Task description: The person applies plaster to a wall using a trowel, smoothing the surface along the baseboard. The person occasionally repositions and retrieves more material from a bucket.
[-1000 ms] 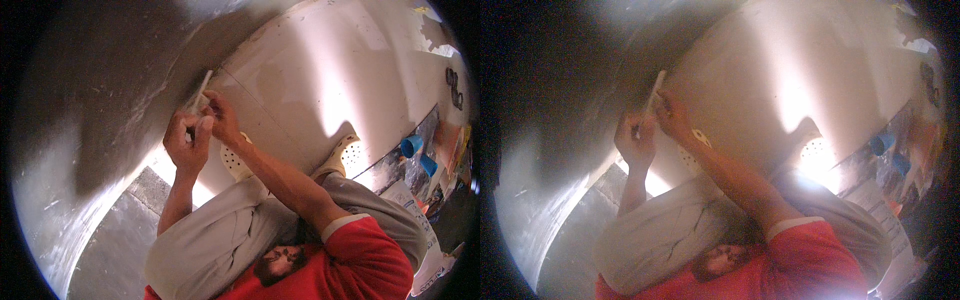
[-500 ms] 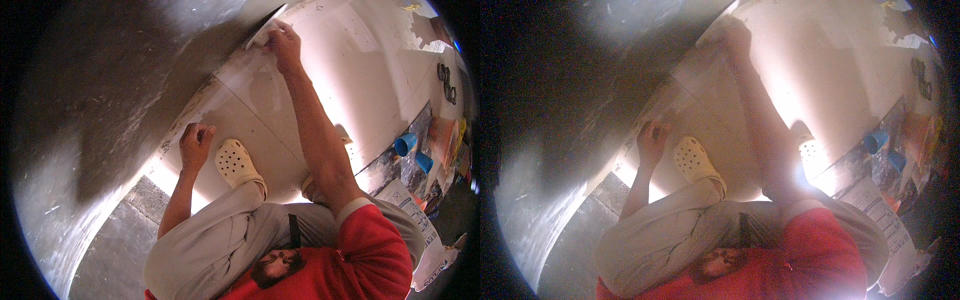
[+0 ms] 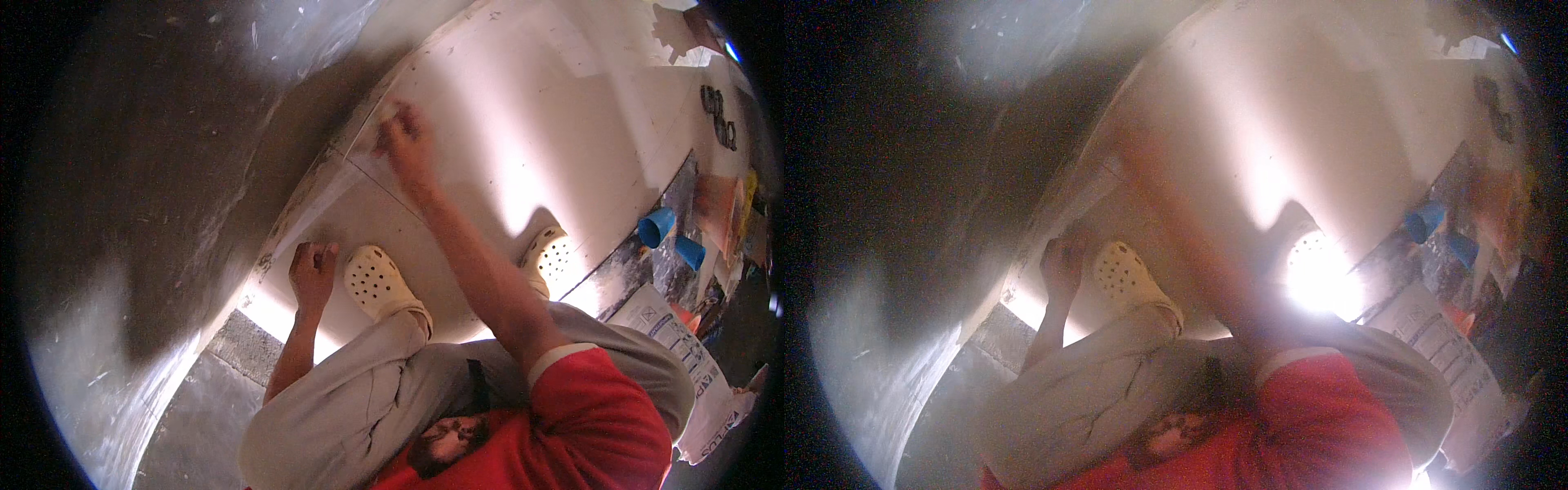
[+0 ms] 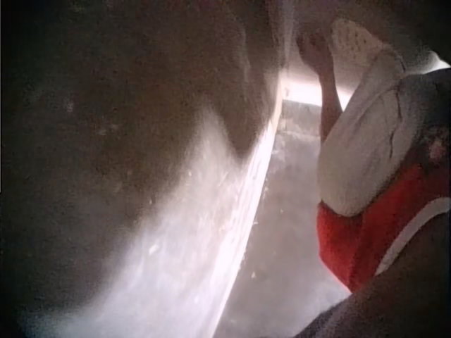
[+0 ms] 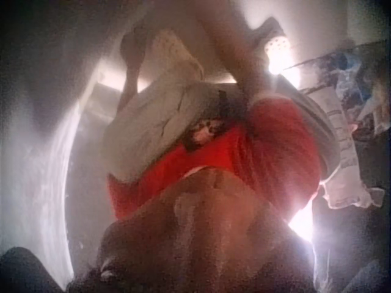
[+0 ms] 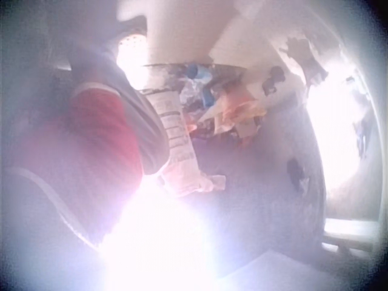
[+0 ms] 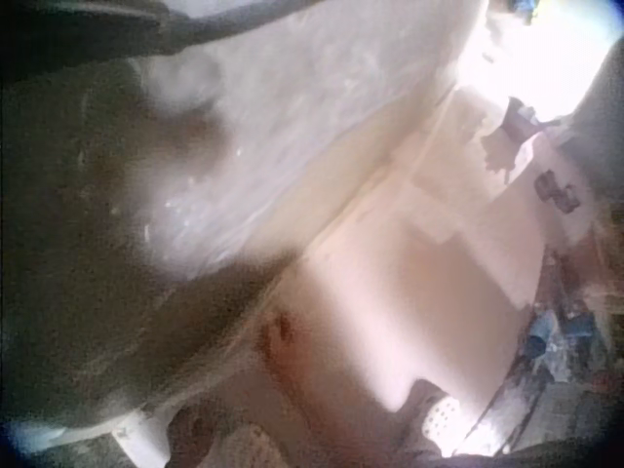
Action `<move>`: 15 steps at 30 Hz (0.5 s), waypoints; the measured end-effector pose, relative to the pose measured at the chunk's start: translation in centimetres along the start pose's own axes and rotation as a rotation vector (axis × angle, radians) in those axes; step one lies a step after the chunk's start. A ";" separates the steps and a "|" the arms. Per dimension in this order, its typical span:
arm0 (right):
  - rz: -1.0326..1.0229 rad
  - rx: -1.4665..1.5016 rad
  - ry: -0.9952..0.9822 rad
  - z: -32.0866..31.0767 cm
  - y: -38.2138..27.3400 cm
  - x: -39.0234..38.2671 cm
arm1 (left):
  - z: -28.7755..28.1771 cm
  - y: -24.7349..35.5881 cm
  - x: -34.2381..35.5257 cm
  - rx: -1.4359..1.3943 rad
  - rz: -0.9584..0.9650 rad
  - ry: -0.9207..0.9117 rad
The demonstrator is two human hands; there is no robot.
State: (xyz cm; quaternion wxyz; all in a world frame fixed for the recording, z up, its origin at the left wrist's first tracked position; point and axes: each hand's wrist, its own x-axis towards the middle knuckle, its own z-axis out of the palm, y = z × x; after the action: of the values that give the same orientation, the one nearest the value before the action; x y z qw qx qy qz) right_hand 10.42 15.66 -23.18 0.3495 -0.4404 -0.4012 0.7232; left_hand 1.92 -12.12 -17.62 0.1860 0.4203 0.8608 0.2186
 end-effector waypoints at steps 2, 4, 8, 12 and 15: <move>-0.095 -0.061 0.075 -2.9 -2.8 5.9 | 0.4 0.2 0.0 -0.024 -0.036 0.008; -0.128 -0.035 0.116 -4.9 -5.8 10.8 | 0.5 0.2 -0.2 -0.038 -0.086 0.011; -0.149 -0.021 0.106 -6.8 -8.1 15.8 | 0.9 -0.3 -0.4 -0.005 -0.092 0.013; -0.098 -0.244 0.047 -5.7 -5.1 15.5 | 1.3 -1.0 -0.7 0.076 -0.044 -0.012; 0.019 -0.081 -0.059 -1.6 -0.5 8.1 | 1.6 -0.9 -1.1 0.055 -0.127 -0.039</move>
State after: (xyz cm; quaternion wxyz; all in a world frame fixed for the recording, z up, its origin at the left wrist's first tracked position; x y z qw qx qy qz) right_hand 8.96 23.20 -26.10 0.3124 -0.4365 -0.4361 0.7223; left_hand 2.81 -13.13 -19.27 0.2047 0.3741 0.8876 0.1744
